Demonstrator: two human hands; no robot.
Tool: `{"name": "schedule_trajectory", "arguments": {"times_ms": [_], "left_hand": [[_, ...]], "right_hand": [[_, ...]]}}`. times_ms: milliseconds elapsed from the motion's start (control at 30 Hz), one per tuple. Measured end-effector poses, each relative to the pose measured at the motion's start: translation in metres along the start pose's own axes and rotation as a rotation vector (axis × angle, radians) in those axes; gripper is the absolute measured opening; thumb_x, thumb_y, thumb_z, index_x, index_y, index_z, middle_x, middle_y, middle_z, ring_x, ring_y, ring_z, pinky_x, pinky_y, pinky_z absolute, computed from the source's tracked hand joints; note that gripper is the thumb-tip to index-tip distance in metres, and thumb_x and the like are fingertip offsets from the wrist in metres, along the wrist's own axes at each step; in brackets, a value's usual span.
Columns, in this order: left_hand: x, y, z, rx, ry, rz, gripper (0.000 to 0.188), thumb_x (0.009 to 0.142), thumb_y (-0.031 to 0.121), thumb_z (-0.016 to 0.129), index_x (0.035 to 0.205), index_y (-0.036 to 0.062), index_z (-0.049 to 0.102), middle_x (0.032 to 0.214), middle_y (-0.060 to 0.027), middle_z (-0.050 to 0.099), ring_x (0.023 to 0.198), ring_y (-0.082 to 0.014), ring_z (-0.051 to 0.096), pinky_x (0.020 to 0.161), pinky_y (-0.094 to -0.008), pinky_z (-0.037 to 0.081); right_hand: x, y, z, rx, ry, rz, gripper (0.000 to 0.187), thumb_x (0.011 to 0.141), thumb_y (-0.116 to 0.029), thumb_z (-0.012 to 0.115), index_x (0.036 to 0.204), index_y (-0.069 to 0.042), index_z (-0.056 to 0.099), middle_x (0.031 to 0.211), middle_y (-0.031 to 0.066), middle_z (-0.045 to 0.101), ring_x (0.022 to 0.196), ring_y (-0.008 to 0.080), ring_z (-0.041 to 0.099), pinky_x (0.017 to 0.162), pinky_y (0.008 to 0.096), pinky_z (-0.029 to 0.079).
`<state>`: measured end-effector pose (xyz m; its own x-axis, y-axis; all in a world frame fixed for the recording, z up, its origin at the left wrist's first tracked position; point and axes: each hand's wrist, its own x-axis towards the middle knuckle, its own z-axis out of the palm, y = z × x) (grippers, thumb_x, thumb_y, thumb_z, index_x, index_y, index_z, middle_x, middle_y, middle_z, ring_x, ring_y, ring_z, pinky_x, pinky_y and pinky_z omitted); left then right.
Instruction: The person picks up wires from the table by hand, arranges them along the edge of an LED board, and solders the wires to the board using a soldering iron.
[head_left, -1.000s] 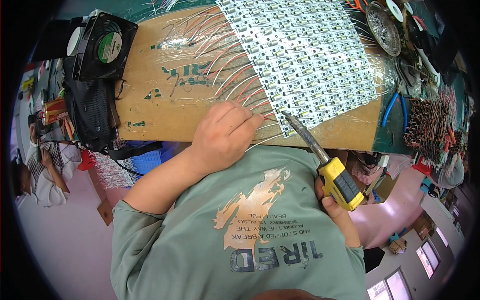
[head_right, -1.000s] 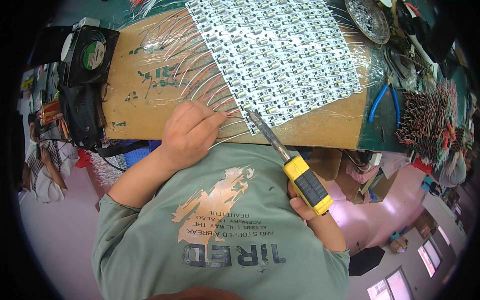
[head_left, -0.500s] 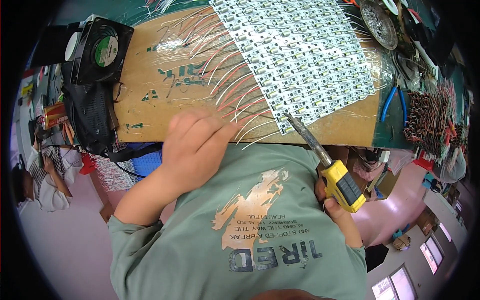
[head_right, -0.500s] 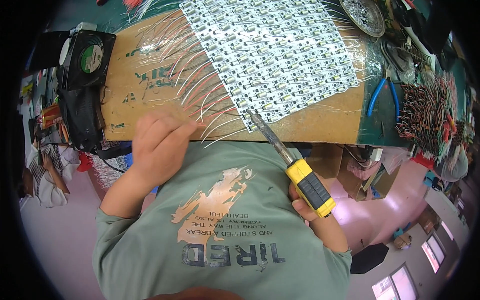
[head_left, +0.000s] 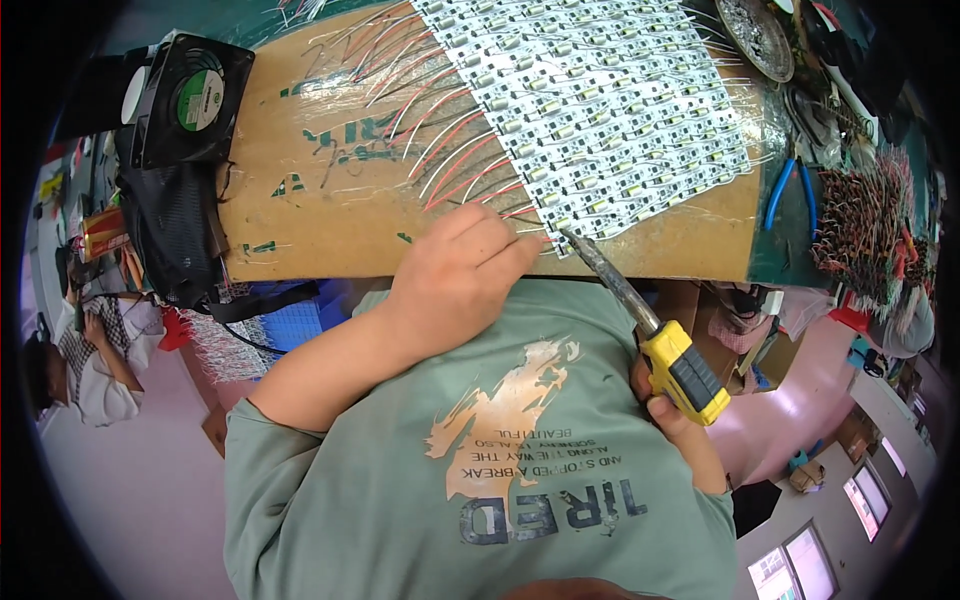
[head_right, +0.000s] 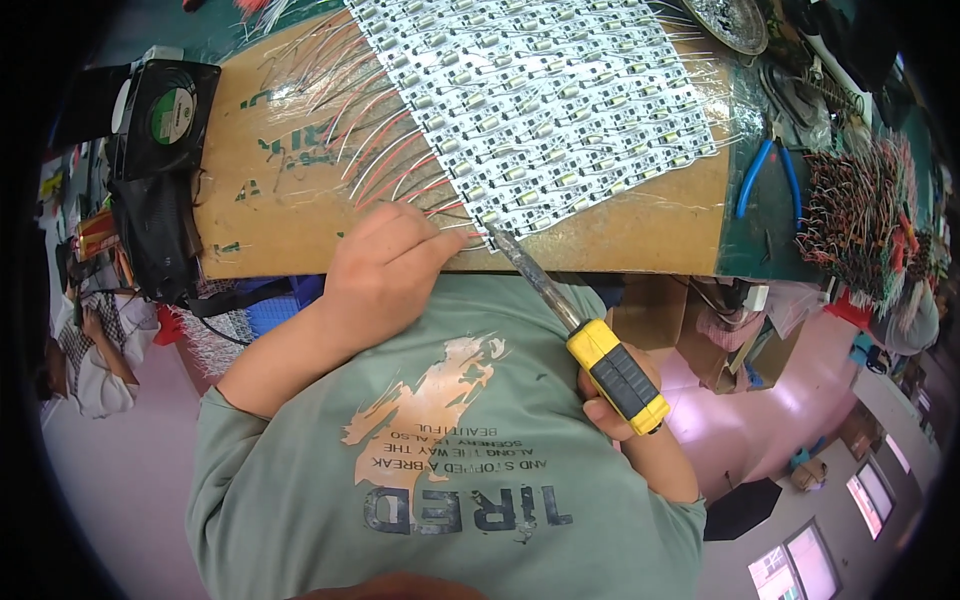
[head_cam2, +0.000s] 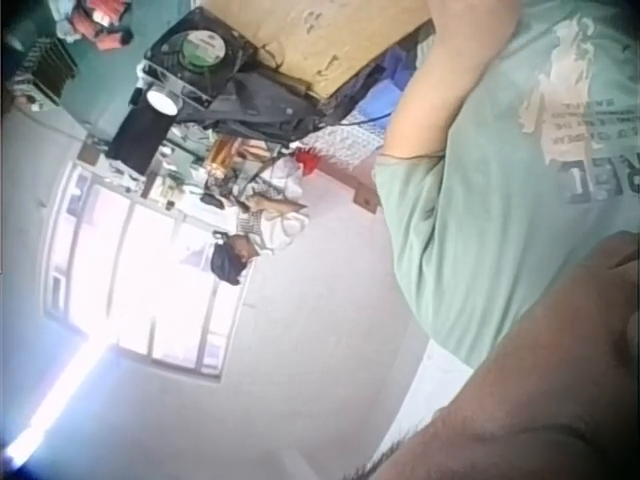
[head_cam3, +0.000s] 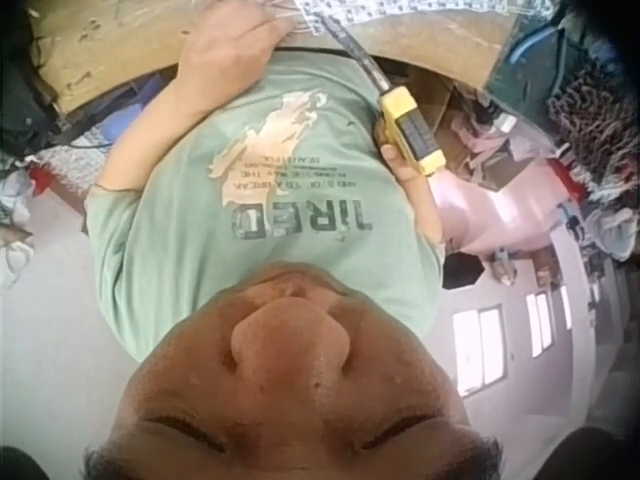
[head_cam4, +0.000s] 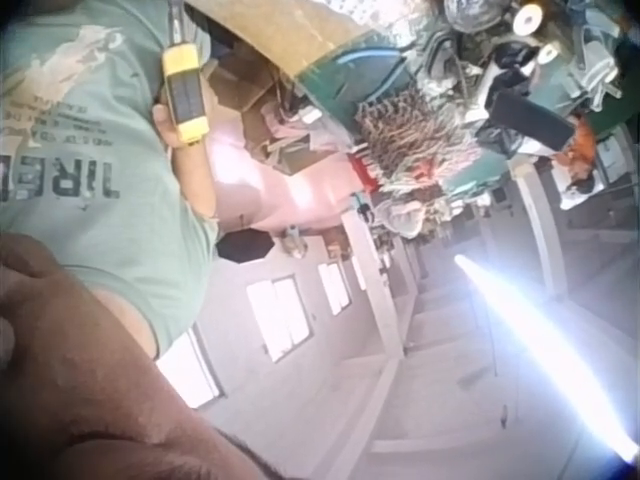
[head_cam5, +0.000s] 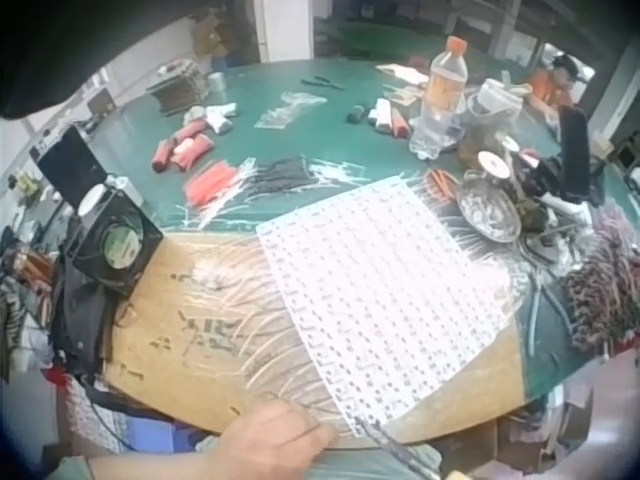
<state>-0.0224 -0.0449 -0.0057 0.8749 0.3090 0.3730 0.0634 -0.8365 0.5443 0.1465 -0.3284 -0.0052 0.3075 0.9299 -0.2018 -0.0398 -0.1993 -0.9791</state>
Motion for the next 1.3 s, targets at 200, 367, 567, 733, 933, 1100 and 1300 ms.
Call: {"name": "schedule_trajectory", "arguments": {"times_ms": [200,367,567,733,933,1100,1300], "left_hand": [[0.001,0.002,0.0,0.003,0.012,-0.01,0.031,0.064,-0.004,0.066,0.094,0.0027,0.07,0.076,-0.0045,0.055,0.074,-0.0219,0.057,0.065,-0.0321,0.048],[-0.001,0.002,0.001,0.043,0.021,-0.011,0.026,0.068,0.002,0.064,0.094,0.0036,0.069,0.075,-0.0041,0.052,0.074,-0.0215,0.055,0.066,-0.032,0.048],[-0.001,0.002,0.0,0.051,0.029,-0.014,0.026,0.068,0.002,0.064,0.094,0.0027,0.069,0.074,-0.0041,0.052,0.074,-0.0213,0.055,0.066,-0.0318,0.048],[-0.001,0.002,-0.001,0.068,0.018,-0.015,0.027,0.068,0.003,0.064,0.094,0.0026,0.069,0.075,-0.0039,0.052,0.075,-0.021,0.055,0.066,-0.0314,0.048],[-0.001,0.002,-0.001,0.066,0.008,-0.017,0.027,0.068,0.004,0.063,0.094,0.0026,0.069,0.075,-0.0039,0.051,0.075,-0.0209,0.054,0.066,-0.0315,0.048],[-0.002,0.004,-0.003,0.031,-0.011,-0.053,0.027,0.067,-0.004,0.068,0.093,0.0033,0.069,0.078,-0.0055,0.055,0.076,-0.023,0.057,0.066,-0.0333,0.049],[-0.002,0.003,-0.002,0.014,0.0,-0.048,0.028,0.066,-0.004,0.068,0.094,0.0034,0.068,0.077,-0.0054,0.054,0.075,-0.023,0.057,0.066,-0.0334,0.048]], "right_hand": [[-0.006,0.005,0.001,-0.058,0.027,-0.008,0.036,0.082,-0.035,0.072,0.085,-0.003,0.057,0.069,0.0029,0.057,0.057,0.0178,0.054,0.054,0.029,0.043],[-0.004,0.001,0.001,-0.093,0.009,0.023,0.036,0.082,-0.035,0.072,0.086,-0.003,0.056,0.069,0.0025,0.056,0.058,0.0173,0.054,0.055,0.029,0.043],[0.0,0.001,0.001,-0.121,0.009,-0.03,0.036,0.082,-0.035,0.072,0.084,-0.004,0.055,0.068,0.0024,0.055,0.058,0.0188,0.053,0.056,0.0304,0.043],[-0.003,0.001,0.004,-0.089,0.055,0.03,0.034,0.081,-0.035,0.072,0.082,-0.005,0.055,0.068,0.0035,0.056,0.059,0.0208,0.055,0.056,0.0312,0.043],[-0.007,0.006,0.0,-0.184,0.018,0.038,0.034,0.082,-0.036,0.071,0.08,-0.006,0.056,0.068,0.0034,0.057,0.06,0.0217,0.056,0.056,0.0322,0.043],[-0.008,0.009,-0.005,-0.266,-0.056,0.052,0.035,0.082,-0.038,0.071,0.077,-0.007,0.055,0.067,0.0033,0.056,0.059,0.0219,0.055,0.055,0.0321,0.042],[-0.003,0.004,0.001,-0.011,-0.024,0.073,0.039,0.079,-0.04,0.073,0.076,-0.006,0.055,0.067,0.003,0.054,0.056,0.0184,0.051,0.053,0.0293,0.04]]}}
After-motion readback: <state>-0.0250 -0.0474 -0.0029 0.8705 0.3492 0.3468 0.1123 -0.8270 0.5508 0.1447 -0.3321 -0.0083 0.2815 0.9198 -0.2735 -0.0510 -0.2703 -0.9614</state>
